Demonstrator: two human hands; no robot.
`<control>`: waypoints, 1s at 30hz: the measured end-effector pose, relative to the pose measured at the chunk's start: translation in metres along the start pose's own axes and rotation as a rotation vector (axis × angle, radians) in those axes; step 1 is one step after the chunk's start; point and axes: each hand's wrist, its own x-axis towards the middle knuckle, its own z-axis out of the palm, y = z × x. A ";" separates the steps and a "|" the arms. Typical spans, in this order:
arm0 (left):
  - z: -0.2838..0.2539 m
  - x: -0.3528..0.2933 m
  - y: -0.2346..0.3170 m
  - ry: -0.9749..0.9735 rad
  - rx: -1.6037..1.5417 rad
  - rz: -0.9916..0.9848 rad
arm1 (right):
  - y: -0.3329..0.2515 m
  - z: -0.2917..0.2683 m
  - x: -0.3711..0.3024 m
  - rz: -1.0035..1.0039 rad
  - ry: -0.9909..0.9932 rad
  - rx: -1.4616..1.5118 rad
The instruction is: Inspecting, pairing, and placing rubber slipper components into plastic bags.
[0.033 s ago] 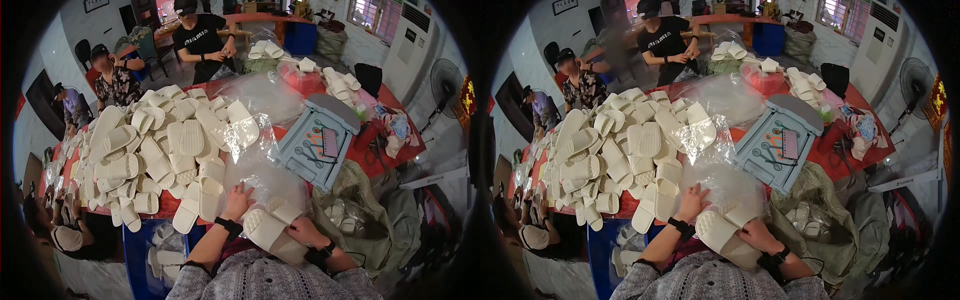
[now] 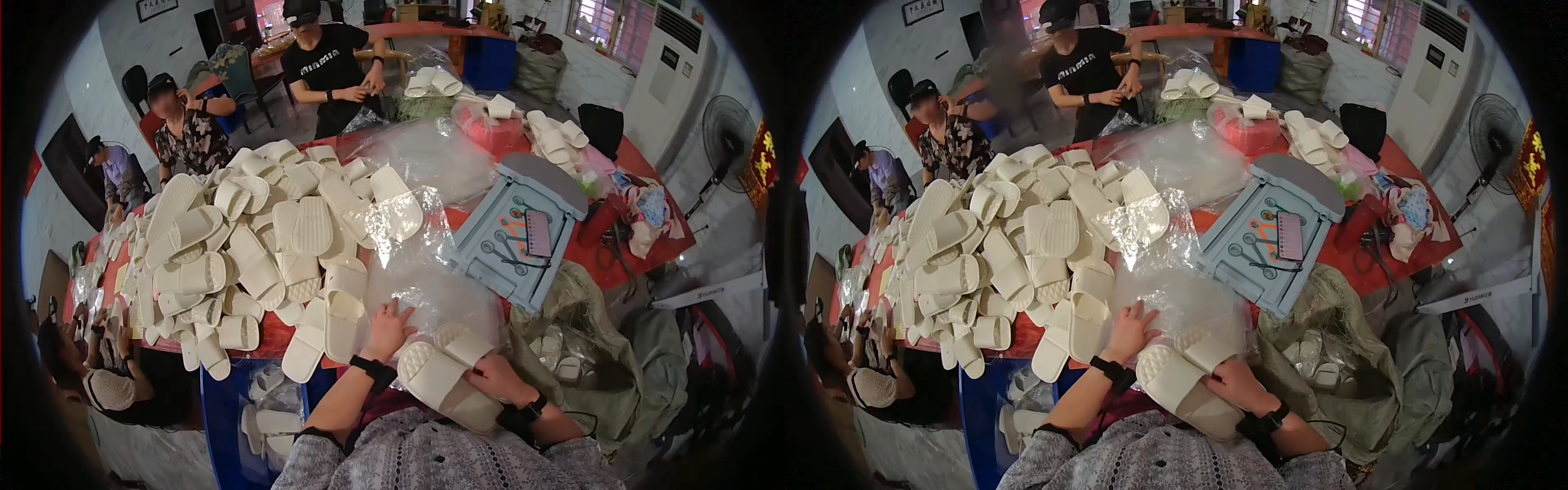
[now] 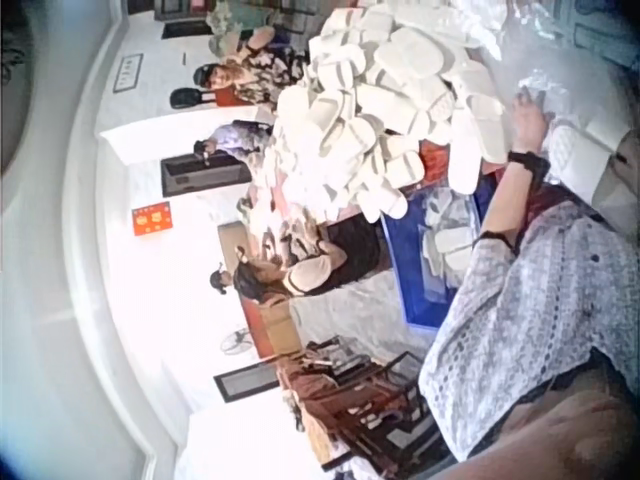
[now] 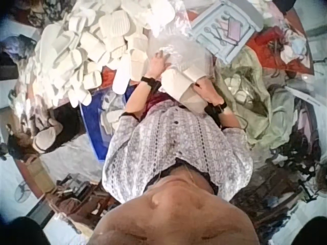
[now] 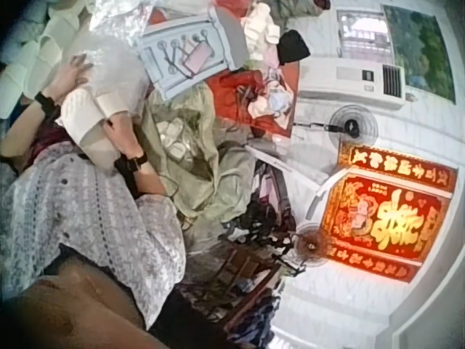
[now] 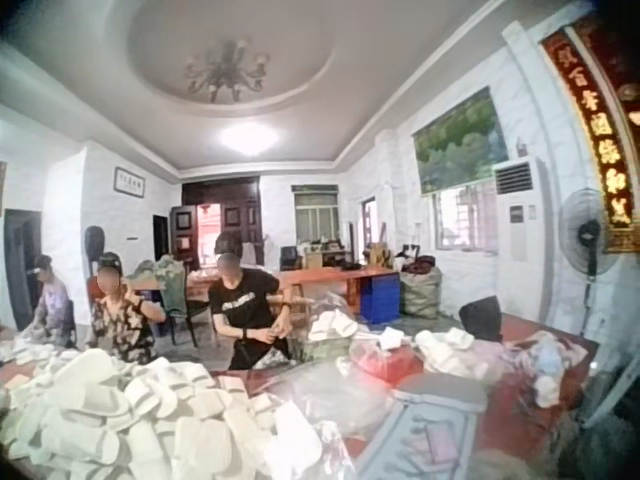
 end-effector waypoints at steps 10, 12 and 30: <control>-0.014 -0.001 0.001 0.117 -0.141 0.034 | 0.014 0.009 -0.001 0.013 0.043 -0.116; -0.026 -0.001 0.008 0.209 -0.235 0.073 | 0.010 0.008 0.001 0.062 0.060 -0.135; -0.104 -0.036 0.094 0.029 -0.733 0.445 | 0.014 0.053 0.117 0.167 0.326 -0.336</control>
